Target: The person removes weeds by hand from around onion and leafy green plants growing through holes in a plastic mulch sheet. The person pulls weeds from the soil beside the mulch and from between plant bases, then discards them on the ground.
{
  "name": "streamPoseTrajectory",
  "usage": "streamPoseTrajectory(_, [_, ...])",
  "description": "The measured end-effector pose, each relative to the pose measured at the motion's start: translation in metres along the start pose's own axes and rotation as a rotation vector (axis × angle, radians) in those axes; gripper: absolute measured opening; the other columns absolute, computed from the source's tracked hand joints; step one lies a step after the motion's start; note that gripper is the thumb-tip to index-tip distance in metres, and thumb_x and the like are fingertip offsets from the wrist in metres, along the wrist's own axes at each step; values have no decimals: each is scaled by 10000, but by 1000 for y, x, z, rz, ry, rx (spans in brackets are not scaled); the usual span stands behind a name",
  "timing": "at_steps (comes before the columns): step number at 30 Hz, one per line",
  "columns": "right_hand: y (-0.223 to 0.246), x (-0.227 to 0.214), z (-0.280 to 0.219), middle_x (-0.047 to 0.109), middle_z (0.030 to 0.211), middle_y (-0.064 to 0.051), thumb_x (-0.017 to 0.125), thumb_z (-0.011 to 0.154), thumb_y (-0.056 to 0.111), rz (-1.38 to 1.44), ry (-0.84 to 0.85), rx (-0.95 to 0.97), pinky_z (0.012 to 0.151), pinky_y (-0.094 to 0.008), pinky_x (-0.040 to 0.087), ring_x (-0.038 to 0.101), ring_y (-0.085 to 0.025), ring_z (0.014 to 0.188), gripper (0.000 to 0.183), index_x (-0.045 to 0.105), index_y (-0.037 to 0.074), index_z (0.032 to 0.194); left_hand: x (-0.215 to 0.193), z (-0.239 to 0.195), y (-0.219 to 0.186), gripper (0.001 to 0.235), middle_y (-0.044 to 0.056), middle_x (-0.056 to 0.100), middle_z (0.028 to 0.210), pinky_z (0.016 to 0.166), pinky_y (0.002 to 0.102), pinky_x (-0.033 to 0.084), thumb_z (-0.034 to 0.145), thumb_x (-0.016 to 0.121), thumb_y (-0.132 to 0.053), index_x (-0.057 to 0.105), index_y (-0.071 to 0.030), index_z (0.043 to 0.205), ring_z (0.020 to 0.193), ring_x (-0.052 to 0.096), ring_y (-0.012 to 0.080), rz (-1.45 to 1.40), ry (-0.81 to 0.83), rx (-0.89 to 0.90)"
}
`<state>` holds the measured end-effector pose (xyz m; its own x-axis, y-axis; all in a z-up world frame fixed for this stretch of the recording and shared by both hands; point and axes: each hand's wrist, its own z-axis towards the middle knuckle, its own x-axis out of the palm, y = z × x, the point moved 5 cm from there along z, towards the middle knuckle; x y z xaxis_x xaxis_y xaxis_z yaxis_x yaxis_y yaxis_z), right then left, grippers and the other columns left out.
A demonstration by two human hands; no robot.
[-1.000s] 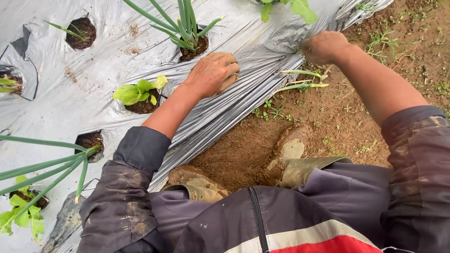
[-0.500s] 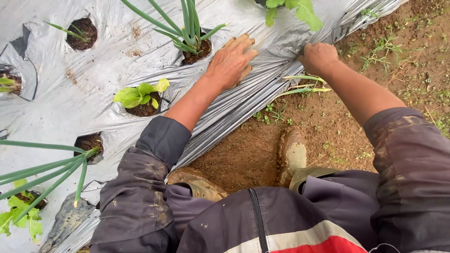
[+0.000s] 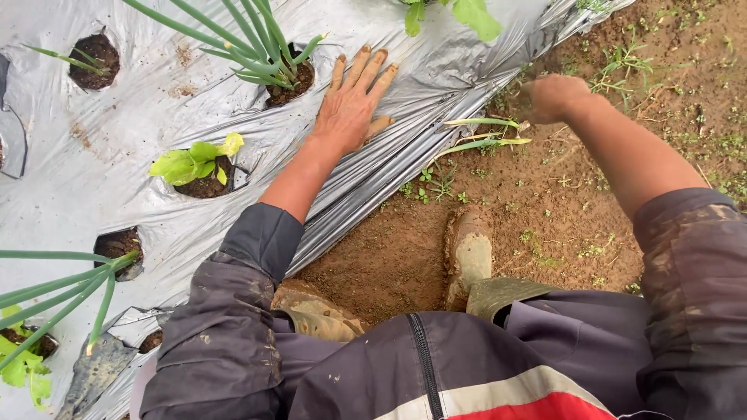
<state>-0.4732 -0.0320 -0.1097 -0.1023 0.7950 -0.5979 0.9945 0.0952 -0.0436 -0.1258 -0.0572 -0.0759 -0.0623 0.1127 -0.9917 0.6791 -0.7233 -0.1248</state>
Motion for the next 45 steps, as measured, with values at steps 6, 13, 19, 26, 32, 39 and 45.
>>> streamPoseTrajectory(6, [16, 19, 36, 550, 731, -40, 501, 976, 775, 17, -188, 141, 496, -252, 466, 496, -134, 587, 704, 609, 81, 1019, -1, 9, -17, 823, 124, 160, 1714, 1234, 655, 99, 1100, 629, -559, 221, -133, 1674, 1568, 105, 360, 27, -76, -85])
streamPoseTrajectory(13, [10, 23, 59, 497, 656, -21, 524, 1125, 356, 2, -260, 14, 404, -221, 358, 392, -125, 498, 281, 677, 121, 1105, 6, 14, -18, 777, 124, 290, 1673, 1200, 671, 164, 1117, 677, -608, 361, -134, 1646, 1532, 249, 372, 70, -220, -123])
streamPoseTrajectory(19, [-15, 8, 25, 757, 818, -128, 492, 1067, 496, 198, -104, 12, 453, -255, 404, 465, -140, 486, 495, 666, 130, 1351, -7, 12, -24, 774, 128, 325, 1658, 1198, 659, 207, 1119, 773, -552, 389, -120, 1633, 1518, 243, 380, 93, -237, -108])
streamPoseTrajectory(26, [19, 48, 18, 684, 1204, -51, 554, 793, 758, -172, 47, -144, 472, -224, 424, 570, -122, 665, 895, 443, 180, 1468, -5, 13, -25, 758, 130, 331, 1653, 1197, 665, 207, 1131, 774, -542, 394, -121, 1634, 1511, 259, 390, 103, -237, -116])
streamPoseTrajectory(32, [30, 113, 50, 404, 1584, -263, 246, 1089, 96, -221, -168, -370, 296, -183, 238, 276, -36, 399, 311, 552, 143, 1121, -8, 13, -26, 767, 128, 300, 1665, 1197, 666, 198, 1131, 791, -518, 384, -116, 1642, 1517, 223, 390, 94, -207, -124])
streamPoseTrajectory(39, [5, 41, 19, 543, 731, -30, 464, 1173, 328, 181, -93, -151, 418, -258, 433, 445, -160, 508, 297, 623, 109, 1050, -12, 13, -27, 751, 149, 338, 1650, 1179, 678, 203, 1138, 792, -506, 406, -92, 1632, 1503, 233, 399, 90, -235, -110])
streamPoseTrajectory(45, [-14, 48, 40, 512, 1117, -126, 692, 973, 454, -29, -309, -64, 648, -350, 582, 549, -229, 890, 517, 494, 103, 1298, -14, 13, -27, 758, 154, 285, 1661, 1189, 678, 183, 1148, 800, -484, 401, -71, 1643, 1511, 201, 400, 70, -207, -107])
